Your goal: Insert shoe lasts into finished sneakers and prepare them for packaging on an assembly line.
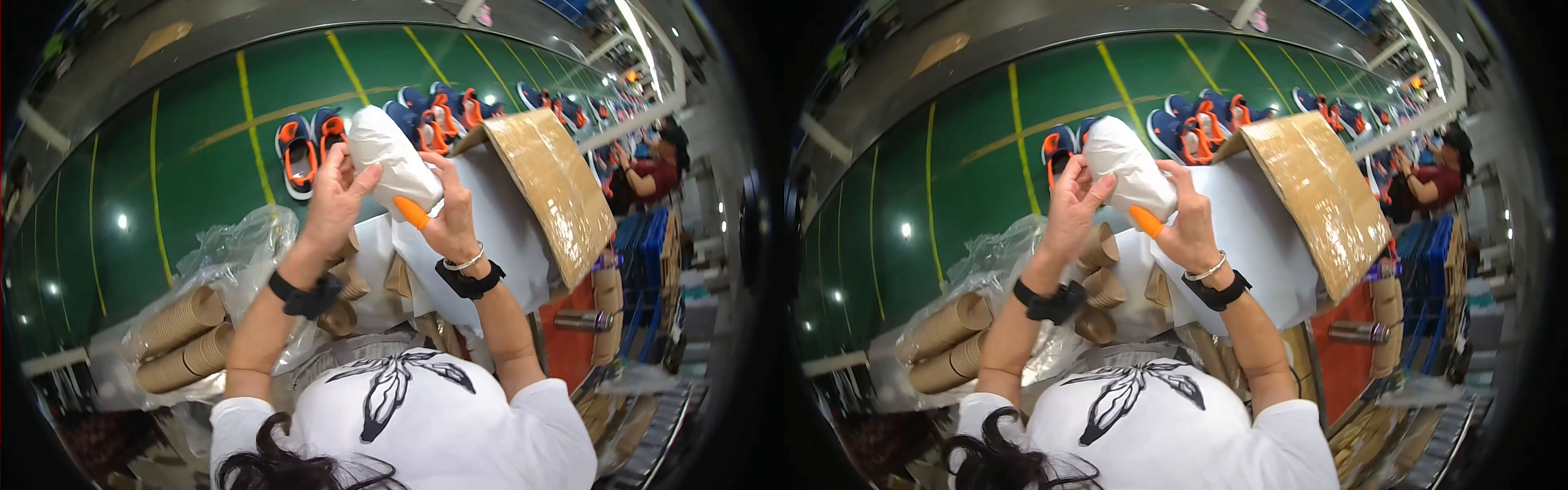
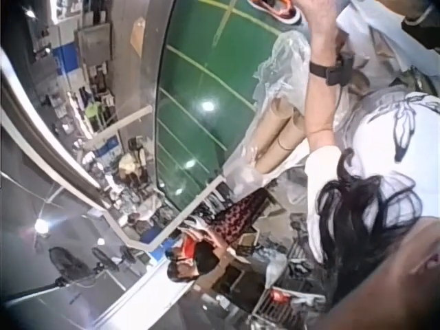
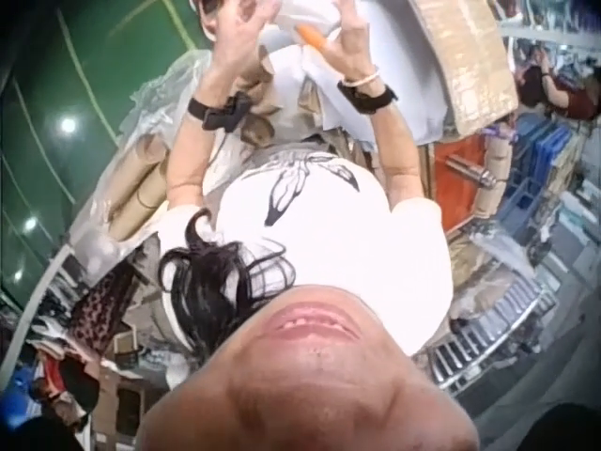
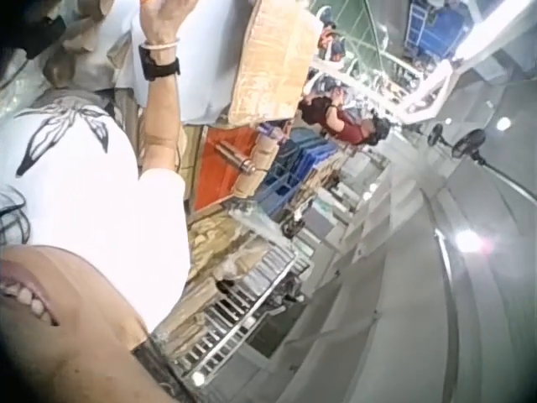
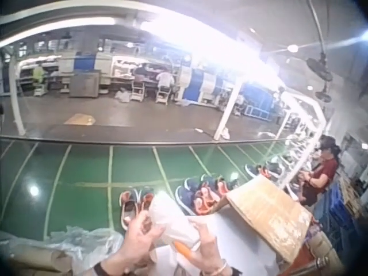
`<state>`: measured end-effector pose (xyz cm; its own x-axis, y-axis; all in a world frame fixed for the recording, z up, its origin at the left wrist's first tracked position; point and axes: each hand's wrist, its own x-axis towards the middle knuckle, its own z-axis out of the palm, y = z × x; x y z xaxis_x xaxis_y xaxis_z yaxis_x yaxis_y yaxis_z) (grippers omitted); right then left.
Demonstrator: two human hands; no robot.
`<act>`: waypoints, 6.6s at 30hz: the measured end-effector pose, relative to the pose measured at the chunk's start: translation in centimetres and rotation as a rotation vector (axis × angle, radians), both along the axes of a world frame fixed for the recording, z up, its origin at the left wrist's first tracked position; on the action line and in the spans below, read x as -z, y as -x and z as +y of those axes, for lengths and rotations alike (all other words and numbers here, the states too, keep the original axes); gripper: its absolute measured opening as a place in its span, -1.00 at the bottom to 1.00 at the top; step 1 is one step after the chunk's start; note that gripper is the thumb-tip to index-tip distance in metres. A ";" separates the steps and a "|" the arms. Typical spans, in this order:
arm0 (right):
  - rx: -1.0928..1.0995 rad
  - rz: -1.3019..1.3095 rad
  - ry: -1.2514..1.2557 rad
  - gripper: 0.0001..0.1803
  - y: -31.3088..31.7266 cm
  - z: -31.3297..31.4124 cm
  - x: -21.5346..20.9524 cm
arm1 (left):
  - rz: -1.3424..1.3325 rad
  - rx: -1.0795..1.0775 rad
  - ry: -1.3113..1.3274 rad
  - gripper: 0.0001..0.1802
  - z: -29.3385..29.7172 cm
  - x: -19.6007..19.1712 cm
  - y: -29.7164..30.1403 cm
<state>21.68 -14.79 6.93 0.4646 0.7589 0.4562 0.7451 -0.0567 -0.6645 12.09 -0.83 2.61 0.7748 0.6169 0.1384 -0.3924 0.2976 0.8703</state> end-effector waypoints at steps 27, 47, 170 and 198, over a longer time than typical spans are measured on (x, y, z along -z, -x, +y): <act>0.271 -0.018 0.808 -0.48 -3.8 20.7 18.2 | 0.421 0.281 -1.274 -0.81 23.0 16.5 -9.7; -0.195 -0.468 0.801 -0.34 -7.5 17.7 20.5 | 0.576 -0.008 -1.549 -0.82 16.8 17.3 -13.0; -0.534 -0.298 0.038 -0.22 -1.5 -0.6 -4.9 | 0.125 0.408 -0.537 -0.46 -7.7 4.8 5.3; -0.065 0.277 -0.314 -0.53 0.7 6.3 -0.2 | -0.163 0.053 0.476 -0.23 -2.9 -0.7 3.0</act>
